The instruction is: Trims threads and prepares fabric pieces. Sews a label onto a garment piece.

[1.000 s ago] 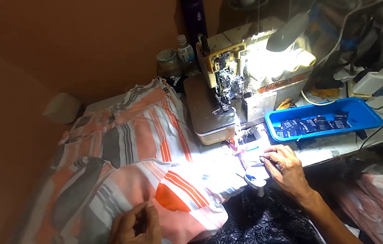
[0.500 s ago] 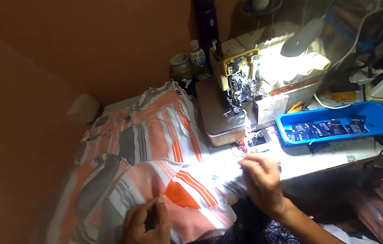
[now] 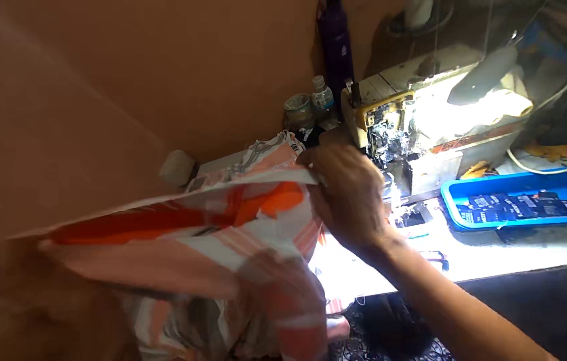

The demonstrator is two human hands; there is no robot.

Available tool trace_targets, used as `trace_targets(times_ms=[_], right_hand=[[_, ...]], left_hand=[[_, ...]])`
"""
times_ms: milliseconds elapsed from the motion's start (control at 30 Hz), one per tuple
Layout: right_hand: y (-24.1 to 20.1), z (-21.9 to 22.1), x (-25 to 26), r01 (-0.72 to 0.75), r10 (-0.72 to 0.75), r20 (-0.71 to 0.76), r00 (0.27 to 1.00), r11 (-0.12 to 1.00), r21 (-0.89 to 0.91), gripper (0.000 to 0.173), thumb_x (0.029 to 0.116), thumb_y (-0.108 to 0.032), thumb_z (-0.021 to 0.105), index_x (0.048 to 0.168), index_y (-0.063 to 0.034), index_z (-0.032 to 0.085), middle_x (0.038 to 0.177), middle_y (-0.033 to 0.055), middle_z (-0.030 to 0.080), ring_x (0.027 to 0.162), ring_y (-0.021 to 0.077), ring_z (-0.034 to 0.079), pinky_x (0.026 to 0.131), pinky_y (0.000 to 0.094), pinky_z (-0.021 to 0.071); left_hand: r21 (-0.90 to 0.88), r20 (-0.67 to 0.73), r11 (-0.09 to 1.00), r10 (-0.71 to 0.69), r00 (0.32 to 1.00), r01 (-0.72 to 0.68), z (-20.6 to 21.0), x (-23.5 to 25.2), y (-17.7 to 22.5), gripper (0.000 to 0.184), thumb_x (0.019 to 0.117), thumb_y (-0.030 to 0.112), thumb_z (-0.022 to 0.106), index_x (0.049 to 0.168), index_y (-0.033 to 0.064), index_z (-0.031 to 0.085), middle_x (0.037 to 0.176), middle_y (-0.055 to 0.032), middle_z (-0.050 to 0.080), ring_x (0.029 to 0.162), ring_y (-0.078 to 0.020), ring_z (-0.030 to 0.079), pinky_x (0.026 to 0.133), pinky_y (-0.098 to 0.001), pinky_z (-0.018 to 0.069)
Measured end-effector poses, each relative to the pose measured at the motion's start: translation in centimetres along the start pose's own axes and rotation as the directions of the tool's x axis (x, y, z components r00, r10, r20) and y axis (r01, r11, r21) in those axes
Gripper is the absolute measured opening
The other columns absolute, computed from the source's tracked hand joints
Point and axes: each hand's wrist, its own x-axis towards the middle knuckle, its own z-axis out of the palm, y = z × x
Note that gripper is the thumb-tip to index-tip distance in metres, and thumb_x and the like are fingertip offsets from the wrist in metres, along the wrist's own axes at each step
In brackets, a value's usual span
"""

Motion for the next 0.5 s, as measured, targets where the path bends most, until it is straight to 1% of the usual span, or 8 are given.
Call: trace_targets(times_ms=[67, 167, 200, 300, 333, 400, 433, 500], right_hand=[[0.1, -1.2, -1.1, 0.014, -0.013, -0.008, 1.0, 0.988, 0.153, 0.015, 0.0876, -0.007, 0.062, 0.097, -0.0044, 0.074, 0.091, 0.0112, 0.067, 0.086, 0.029, 0.064, 0.069, 0.0433, 0.049], [1.2, -2.7, -8.0, -0.148, 0.012, 0.304, 0.953, 0.891, 0.43, 0.012, 0.0945, -0.011, 0.063, 0.093, -0.0064, 0.074, 0.084, 0.0059, 0.068, 0.084, 0.0159, 0.064, 0.076, 0.0313, 0.0518], [1.8, -3.4, -10.2, -0.199, 0.012, 0.383, 0.924, 0.869, 0.453, 0.012, 0.0945, -0.011, 0.063, 0.093, -0.0046, 0.073, 0.083, 0.0072, 0.067, 0.082, 0.0156, 0.064, 0.076, 0.0285, 0.051], [3.7, -5.8, -14.1, -0.237, 0.059, 0.548, 0.835, 0.936, 0.261, 0.012, 0.0895, -0.012, 0.064, 0.086, -0.0041, 0.072, 0.08, 0.0093, 0.068, 0.077, 0.0229, 0.066, 0.069, 0.0358, 0.0532], [4.3, -6.1, -14.7, -0.24, 0.098, 0.608, 0.788, 0.958, 0.155, 0.012, 0.0883, -0.012, 0.065, 0.085, -0.0035, 0.073, 0.081, 0.0111, 0.069, 0.078, 0.0282, 0.068, 0.069, 0.0422, 0.0546], [4.8, -5.8, -15.3, -0.238, 0.194, 0.686, 0.701, 0.971, -0.031, 0.013, 0.0913, -0.013, 0.068, 0.086, -0.0016, 0.073, 0.085, 0.0158, 0.069, 0.086, 0.0372, 0.069, 0.073, 0.0516, 0.0551], [4.8, -5.5, -15.3, -0.232, 0.223, 0.685, 0.693, 0.969, -0.081, 0.013, 0.0924, -0.014, 0.068, 0.089, -0.0016, 0.073, 0.089, 0.0168, 0.069, 0.089, 0.0387, 0.069, 0.075, 0.0536, 0.055], [4.4, -5.4, -15.0, -0.214, 0.213, 0.625, 0.751, 0.974, -0.075, 0.017, 0.0938, -0.018, 0.067, 0.101, -0.0039, 0.072, 0.095, 0.016, 0.069, 0.091, 0.0369, 0.069, 0.077, 0.0541, 0.055]], left_hand=[[-0.128, -0.064, 0.954, -0.281, 0.958, 0.271, 0.9, 0.4, 4.2, 0.024, 0.106, 0.002, 0.046, 0.106, -0.0184, 0.059, 0.095, -0.013, 0.064, 0.09, -0.0034, 0.061, 0.084, -0.019, 0.0499], [-0.533, 0.117, 0.616, -0.625, 0.772, 0.58, 1.3, -5.1, 5.4, 0.014, 0.1108, 0.022, 0.042, 0.111, 0.0164, 0.056, 0.088, 0.0168, 0.066, 0.077, 0.007, 0.066, 0.068, -0.0141, 0.0568], [-0.535, 0.14, 0.565, -0.674, 0.725, 0.628, 1.5, -6.1, 6.9, 0.013, 0.1106, 0.022, 0.042, 0.108, 0.0172, 0.054, 0.087, 0.0189, 0.065, 0.077, 0.008, 0.065, 0.07, -0.0145, 0.0568], [-0.193, 0.148, 0.751, -0.614, 0.775, 0.631, 2.5, -7.4, 10.9, 0.021, 0.1058, 0.008, 0.04, 0.096, -0.0084, 0.049, 0.085, 0.0035, 0.051, 0.074, 0.0088, 0.052, 0.07, -0.0097, 0.0463], [-0.033, 0.201, 0.79, -0.594, 0.779, 0.612, 3.0, -8.2, 11.7, 0.027, 0.1055, 0.009, 0.043, 0.097, -0.0157, 0.053, 0.087, -0.0079, 0.056, 0.075, 0.0006, 0.056, 0.072, -0.0149, 0.0494], [0.183, 0.324, 0.78, -0.623, 0.712, 0.599, 5.6, -10.5, 12.5, 0.03, 0.1036, 0.008, 0.049, 0.105, -0.0185, 0.062, 0.091, -0.0283, 0.068, 0.078, -0.0308, 0.069, 0.074, -0.0442, 0.0564], [0.213, 0.369, 0.772, -0.631, 0.683, 0.598, 6.9, -11.6, 12.3, 0.029, 0.1024, 0.009, 0.051, 0.105, -0.0159, 0.065, 0.09, -0.03, 0.069, 0.08, -0.0394, 0.07, 0.074, -0.0544, 0.0552], [0.155, 0.363, 0.782, -0.613, 0.701, 0.604, 7.9, -12.5, 11.4, 0.028, 0.1015, 0.014, 0.053, 0.104, -0.0105, 0.067, 0.089, -0.0237, 0.069, 0.078, -0.0302, 0.068, 0.073, -0.0442, 0.0553]])
